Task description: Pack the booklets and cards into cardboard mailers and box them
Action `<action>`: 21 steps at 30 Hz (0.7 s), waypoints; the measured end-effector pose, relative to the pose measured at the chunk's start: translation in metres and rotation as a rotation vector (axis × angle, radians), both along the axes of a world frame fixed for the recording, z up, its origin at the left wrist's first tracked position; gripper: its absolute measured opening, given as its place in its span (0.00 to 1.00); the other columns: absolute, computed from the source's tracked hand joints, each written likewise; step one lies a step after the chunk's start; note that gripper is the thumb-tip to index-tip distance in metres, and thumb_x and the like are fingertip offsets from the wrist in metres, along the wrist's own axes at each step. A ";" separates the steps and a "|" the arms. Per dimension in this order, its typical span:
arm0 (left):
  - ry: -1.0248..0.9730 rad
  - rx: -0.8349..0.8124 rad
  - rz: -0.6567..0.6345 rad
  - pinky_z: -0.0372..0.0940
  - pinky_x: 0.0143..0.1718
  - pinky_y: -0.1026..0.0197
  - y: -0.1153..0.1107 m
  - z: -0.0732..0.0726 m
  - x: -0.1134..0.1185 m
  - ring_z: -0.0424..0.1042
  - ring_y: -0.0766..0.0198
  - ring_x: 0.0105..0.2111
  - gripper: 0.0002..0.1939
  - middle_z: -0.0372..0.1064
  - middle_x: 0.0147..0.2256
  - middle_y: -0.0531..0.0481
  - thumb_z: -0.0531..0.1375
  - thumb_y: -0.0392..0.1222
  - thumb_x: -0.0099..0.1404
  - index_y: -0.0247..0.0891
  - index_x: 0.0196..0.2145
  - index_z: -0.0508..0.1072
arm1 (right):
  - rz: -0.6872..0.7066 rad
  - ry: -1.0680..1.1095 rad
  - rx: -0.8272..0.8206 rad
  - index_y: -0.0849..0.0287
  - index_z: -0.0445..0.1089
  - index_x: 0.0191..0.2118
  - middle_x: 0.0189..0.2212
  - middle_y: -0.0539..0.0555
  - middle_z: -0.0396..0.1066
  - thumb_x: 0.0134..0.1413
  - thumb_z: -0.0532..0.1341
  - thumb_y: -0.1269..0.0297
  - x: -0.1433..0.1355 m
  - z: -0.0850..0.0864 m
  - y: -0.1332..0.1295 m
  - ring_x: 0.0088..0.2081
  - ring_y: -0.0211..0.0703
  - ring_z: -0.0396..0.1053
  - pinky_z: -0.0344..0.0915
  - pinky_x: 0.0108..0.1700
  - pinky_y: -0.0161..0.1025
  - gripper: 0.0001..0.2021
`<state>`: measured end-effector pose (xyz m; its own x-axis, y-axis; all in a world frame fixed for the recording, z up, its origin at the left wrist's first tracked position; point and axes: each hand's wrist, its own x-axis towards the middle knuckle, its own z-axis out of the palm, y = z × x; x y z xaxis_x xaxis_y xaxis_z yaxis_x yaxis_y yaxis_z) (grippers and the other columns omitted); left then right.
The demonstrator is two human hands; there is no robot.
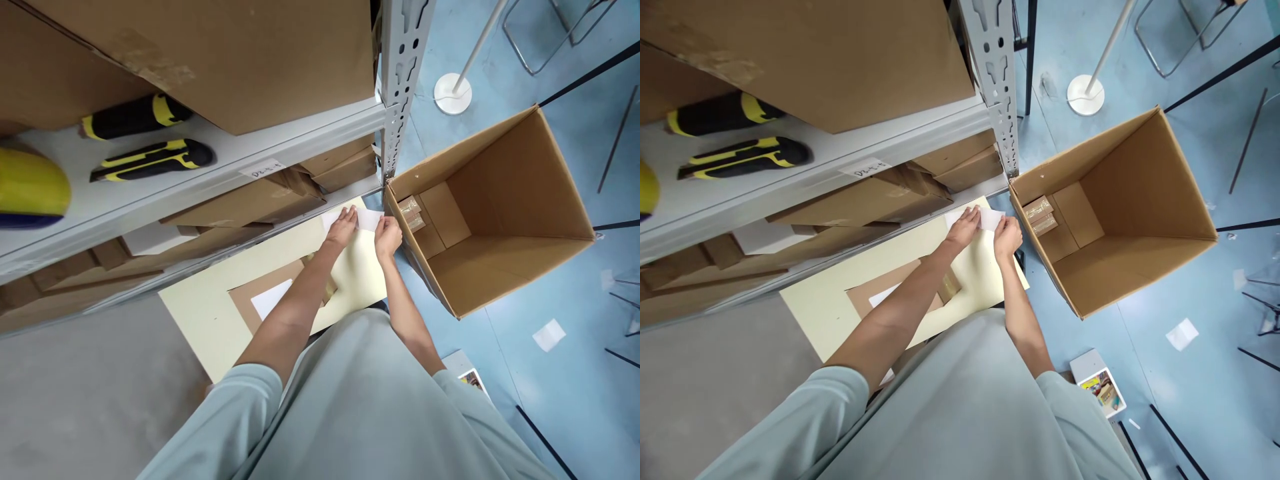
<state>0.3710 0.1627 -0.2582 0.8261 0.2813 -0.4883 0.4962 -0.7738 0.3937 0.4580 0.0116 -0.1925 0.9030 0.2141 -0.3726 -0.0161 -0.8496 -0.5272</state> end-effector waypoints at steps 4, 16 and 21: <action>0.010 0.020 0.013 0.57 0.78 0.37 -0.004 -0.003 -0.002 0.47 0.37 0.80 0.38 0.44 0.81 0.34 0.53 0.33 0.73 0.26 0.79 0.57 | 0.043 -0.018 0.025 0.54 0.76 0.51 0.50 0.61 0.81 0.82 0.50 0.53 0.006 -0.005 0.003 0.52 0.57 0.78 0.72 0.55 0.48 0.19; -0.050 -0.028 0.028 0.55 0.78 0.30 -0.007 -0.009 -0.010 0.43 0.32 0.81 0.38 0.46 0.80 0.32 0.53 0.35 0.74 0.27 0.79 0.57 | 0.365 -0.107 -0.049 0.58 0.74 0.50 0.53 0.62 0.78 0.82 0.51 0.60 0.050 -0.004 0.023 0.51 0.54 0.77 0.70 0.55 0.46 0.15; -0.039 -0.060 0.025 0.51 0.78 0.25 -0.011 -0.008 -0.008 0.42 0.30 0.81 0.39 0.47 0.80 0.31 0.59 0.40 0.73 0.32 0.79 0.59 | 0.027 -0.117 -0.040 0.59 0.73 0.52 0.53 0.64 0.77 0.83 0.45 0.58 0.039 0.002 -0.005 0.53 0.56 0.77 0.71 0.56 0.49 0.20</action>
